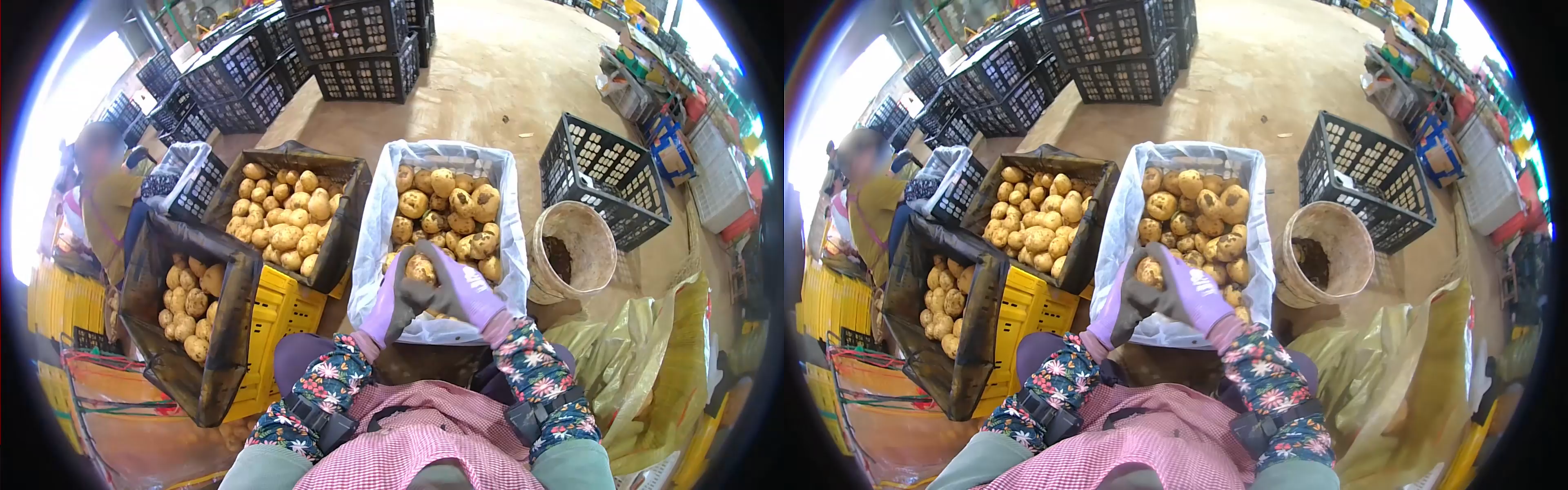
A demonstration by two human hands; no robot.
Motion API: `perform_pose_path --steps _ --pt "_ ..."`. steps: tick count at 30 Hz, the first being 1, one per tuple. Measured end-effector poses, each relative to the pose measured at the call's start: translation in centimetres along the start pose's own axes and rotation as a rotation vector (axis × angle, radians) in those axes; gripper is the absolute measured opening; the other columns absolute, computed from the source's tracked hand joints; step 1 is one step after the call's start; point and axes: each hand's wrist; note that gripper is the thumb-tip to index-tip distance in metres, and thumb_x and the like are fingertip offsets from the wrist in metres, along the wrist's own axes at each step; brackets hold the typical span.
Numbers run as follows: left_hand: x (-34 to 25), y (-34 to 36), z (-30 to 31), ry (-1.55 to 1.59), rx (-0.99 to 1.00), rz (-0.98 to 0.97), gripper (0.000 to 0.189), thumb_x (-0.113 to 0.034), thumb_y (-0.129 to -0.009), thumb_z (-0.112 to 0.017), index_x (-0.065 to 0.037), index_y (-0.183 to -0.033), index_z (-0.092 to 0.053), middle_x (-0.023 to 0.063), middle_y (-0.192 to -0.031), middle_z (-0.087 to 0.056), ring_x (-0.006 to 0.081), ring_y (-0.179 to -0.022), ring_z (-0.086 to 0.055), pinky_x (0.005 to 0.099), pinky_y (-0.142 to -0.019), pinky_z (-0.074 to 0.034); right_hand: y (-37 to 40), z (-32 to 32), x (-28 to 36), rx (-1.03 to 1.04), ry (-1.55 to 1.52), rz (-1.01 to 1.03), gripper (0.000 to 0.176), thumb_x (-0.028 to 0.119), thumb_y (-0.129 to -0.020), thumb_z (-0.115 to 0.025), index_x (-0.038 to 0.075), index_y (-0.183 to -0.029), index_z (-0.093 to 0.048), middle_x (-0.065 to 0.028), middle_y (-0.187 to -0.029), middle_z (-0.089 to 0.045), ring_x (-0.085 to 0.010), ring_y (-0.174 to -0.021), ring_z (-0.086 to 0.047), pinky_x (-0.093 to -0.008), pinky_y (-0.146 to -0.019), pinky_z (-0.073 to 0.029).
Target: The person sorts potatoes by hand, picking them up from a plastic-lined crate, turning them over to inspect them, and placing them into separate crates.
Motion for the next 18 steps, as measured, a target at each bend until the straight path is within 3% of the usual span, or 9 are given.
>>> perform_pose_path --steps 1,2,7,9,10,14,15,17,18 --pt "-0.3 0.0 -0.4 -0.085 -0.045 0.1 0.079 0.002 -0.073 -0.073 -0.004 -0.14 -0.03 0.0093 -0.129 -0.043 0.018 -0.119 -0.043 0.0298 -0.099 -0.04 0.2 -0.6 0.6 -0.058 0.117 -0.087 0.052 0.035 -0.087 -0.061 0.006 -0.128 -0.046 -0.0227 -0.105 -0.063 -0.039 -0.101 -0.059 -0.042 -0.084 -0.048" --pt "0.3 -0.7 -0.7 -0.37 -0.064 -0.27 0.08 0.003 -0.072 -0.073 -0.005 -0.14 -0.031 0.0078 -0.126 -0.043 0.0173 -0.117 -0.044 0.0294 -0.099 -0.04 0.3 -0.6 0.4 -0.069 0.166 -0.103 0.048 0.036 -0.087 -0.061 0.006 -0.122 -0.049 -0.0204 -0.099 -0.065 -0.0388 -0.093 -0.062 -0.0443 -0.079 -0.049" --pt "0.2 -0.7 -1.6 0.008 0.07 -0.136 0.081 0.007 -0.07 -0.072 -0.006 -0.139 -0.031 0.0073 -0.125 -0.044 0.0184 -0.116 -0.045 0.0294 -0.099 -0.039 0.5 0.6 -1.8 -0.062 0.035 -0.216 0.032 0.033 -0.09 -0.056 0.004 -0.105 -0.057 -0.0167 -0.086 -0.066 -0.0362 -0.08 -0.064 -0.0448 -0.067 -0.049" --pt "-0.3 -0.4 -1.8 0.31 0.073 -0.044 0.078 0.008 -0.07 -0.071 -0.005 -0.137 -0.033 0.0073 -0.125 -0.044 0.019 -0.116 -0.046 0.0296 -0.1 -0.039 0.6 0.3 -3.0 -0.255 -0.333 -0.246 0.029 0.029 -0.091 -0.055 0.003 -0.102 -0.059 -0.017 -0.081 -0.066 -0.0344 -0.079 -0.065 -0.0413 -0.064 -0.05" --pt "0.4 -0.5 -0.9 0.491 0.139 -0.02 0.075 0.011 -0.069 -0.071 -0.001 -0.134 -0.036 0.0094 -0.125 -0.045 0.0176 -0.113 -0.048 0.0286 -0.095 -0.045 0.8 -0.5 -4.2 -0.244 -0.484 -0.004 0.029 0.027 -0.092 -0.054 0.004 -0.11 -0.058 -0.0163 -0.076 -0.065 -0.0321 -0.077 -0.065 -0.0396 -0.062 -0.05" --pt "2.3 -1.1 0.4 -0.021 0.1 -0.226 0.077 0.012 -0.07 -0.069 -0.002 -0.136 -0.031 0.0092 -0.124 -0.045 0.0165 -0.111 -0.049 0.0267 -0.091 -0.047 1.6 -1.1 -2.2 -0.081 0.228 -0.071 0.04 0.023 -0.084 -0.061 0.004 -0.119 -0.053 -0.0168 -0.086 -0.065 -0.0324 -0.077 -0.065 -0.0405 -0.065 -0.049" --pt "1.8 -0.5 0.3 -0.025 0.104 -0.218 0.077 0.012 -0.07 -0.069 -0.002 -0.136 -0.031 0.0092 -0.124 -0.045 0.0165 -0.111 -0.049 0.0267 -0.091 -0.047 1.0 0.7 -0.1 0.057 0.178 -0.158 0.035 0.018 -0.083 -0.06 0.003 -0.115 -0.056 -0.0188 -0.09 -0.063 -0.0338 -0.079 -0.064 -0.0415 -0.066 -0.049" --pt "0.3 0.1 -0.2 0.351 0.126 0.006 0.08 0.01 -0.069 -0.072 -0.001 -0.137 -0.03 0.0103 -0.125 -0.044 0.0174 -0.114 -0.047 0.0288 -0.095 -0.045 0.0 -0.5 -3.1 -0.186 -0.06 0.019 0.03 0.015 -0.083 -0.057 0.0 -0.11 -0.057 -0.0226 -0.088 -0.061 -0.0362 -0.082 -0.062 -0.0418 -0.066 -0.049" --pt "0.4 0.1 -0.1 0.352 0.126 0.006 0.08 0.01 -0.069 -0.072 -0.001 -0.137 -0.03 0.0103 -0.125 -0.044 0.0174 -0.114 -0.047 0.0288 -0.095 -0.045 0.1 -0.2 -3.1 -0.132 -0.171 -0.082 0.027 0.017 -0.087 -0.056 -0.002 -0.106 -0.057 -0.0252 -0.089 -0.061 -0.0393 -0.085 -0.06 -0.041 -0.069 -0.049"
Point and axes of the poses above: each hand's wrist, its own y-axis away from the middle knuckle, its own z-axis out of the back of the hand, x = y × z
